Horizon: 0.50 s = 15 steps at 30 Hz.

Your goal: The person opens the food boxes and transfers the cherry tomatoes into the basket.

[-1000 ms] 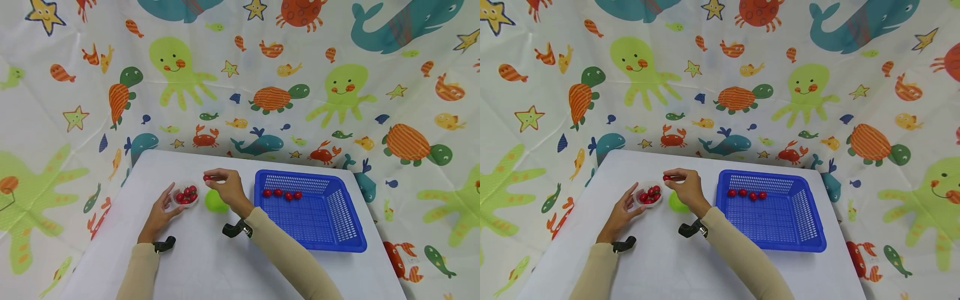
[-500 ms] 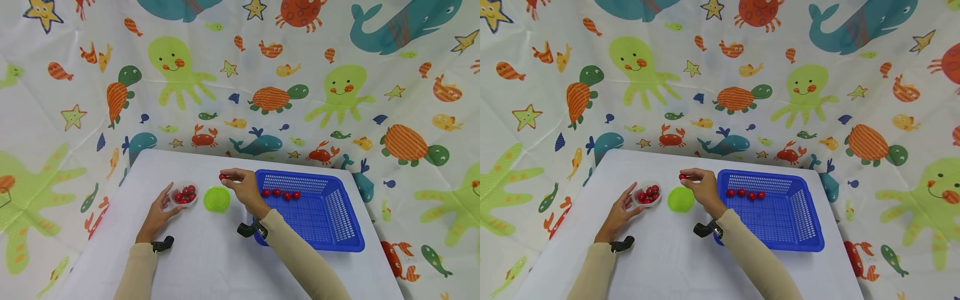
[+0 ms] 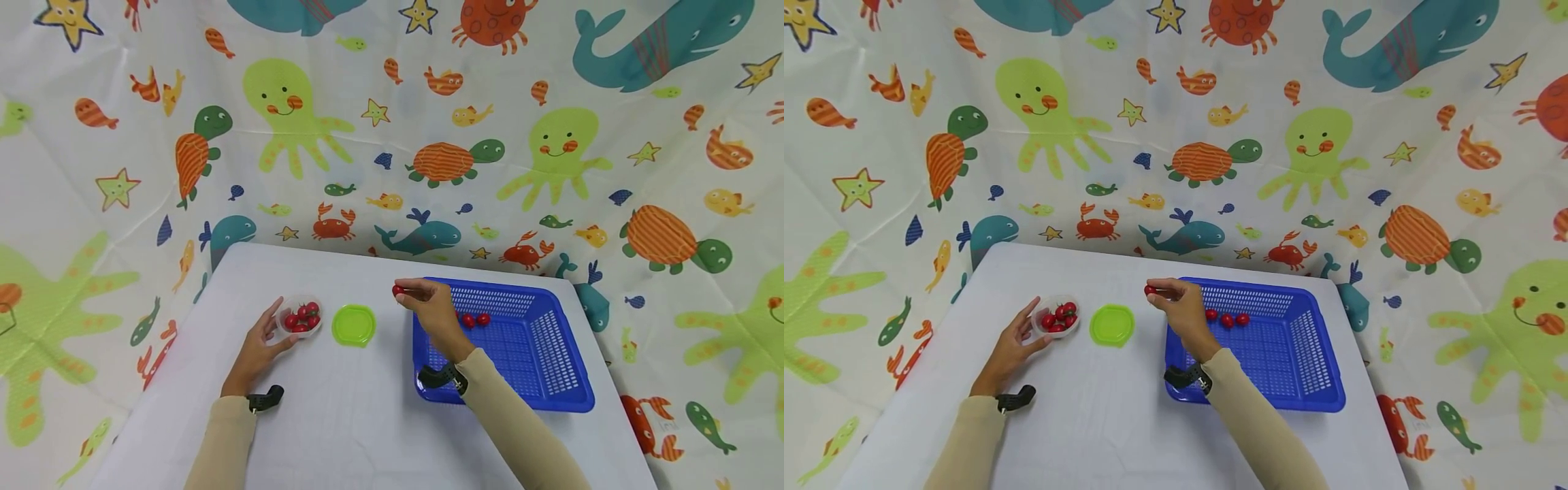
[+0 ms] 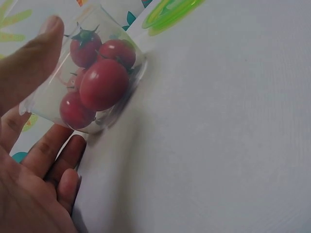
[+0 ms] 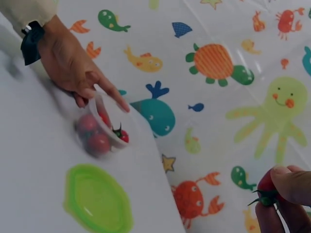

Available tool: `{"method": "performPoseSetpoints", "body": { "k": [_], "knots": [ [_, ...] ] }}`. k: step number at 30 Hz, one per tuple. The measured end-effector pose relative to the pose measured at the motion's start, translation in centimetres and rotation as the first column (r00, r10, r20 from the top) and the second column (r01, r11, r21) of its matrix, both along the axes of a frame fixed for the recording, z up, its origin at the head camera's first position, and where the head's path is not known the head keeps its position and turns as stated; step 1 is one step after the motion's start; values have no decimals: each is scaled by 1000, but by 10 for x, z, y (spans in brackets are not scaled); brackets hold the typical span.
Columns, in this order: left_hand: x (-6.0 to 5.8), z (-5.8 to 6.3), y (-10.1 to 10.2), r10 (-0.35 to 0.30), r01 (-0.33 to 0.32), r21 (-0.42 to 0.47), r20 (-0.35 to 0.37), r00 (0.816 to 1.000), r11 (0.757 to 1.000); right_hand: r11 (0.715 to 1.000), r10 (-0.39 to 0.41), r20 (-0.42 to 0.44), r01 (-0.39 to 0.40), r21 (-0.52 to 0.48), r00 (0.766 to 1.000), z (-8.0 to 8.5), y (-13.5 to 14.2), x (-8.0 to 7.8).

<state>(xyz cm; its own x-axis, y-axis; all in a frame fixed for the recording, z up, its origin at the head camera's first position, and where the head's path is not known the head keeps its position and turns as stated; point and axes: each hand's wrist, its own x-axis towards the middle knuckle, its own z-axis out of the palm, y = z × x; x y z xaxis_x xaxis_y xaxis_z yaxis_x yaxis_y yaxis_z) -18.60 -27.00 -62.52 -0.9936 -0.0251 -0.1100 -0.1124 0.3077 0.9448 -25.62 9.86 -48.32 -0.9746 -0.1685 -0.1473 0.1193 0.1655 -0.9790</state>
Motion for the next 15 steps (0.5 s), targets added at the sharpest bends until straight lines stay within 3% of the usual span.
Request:
{"method": "performPoseSetpoints", "body": {
  "k": [15],
  "knots": [
    [-1,0,-1,2,-2,14,2,1000,1000,988,-107,37,103,113,994,-23,59,-10]
  ]
}}
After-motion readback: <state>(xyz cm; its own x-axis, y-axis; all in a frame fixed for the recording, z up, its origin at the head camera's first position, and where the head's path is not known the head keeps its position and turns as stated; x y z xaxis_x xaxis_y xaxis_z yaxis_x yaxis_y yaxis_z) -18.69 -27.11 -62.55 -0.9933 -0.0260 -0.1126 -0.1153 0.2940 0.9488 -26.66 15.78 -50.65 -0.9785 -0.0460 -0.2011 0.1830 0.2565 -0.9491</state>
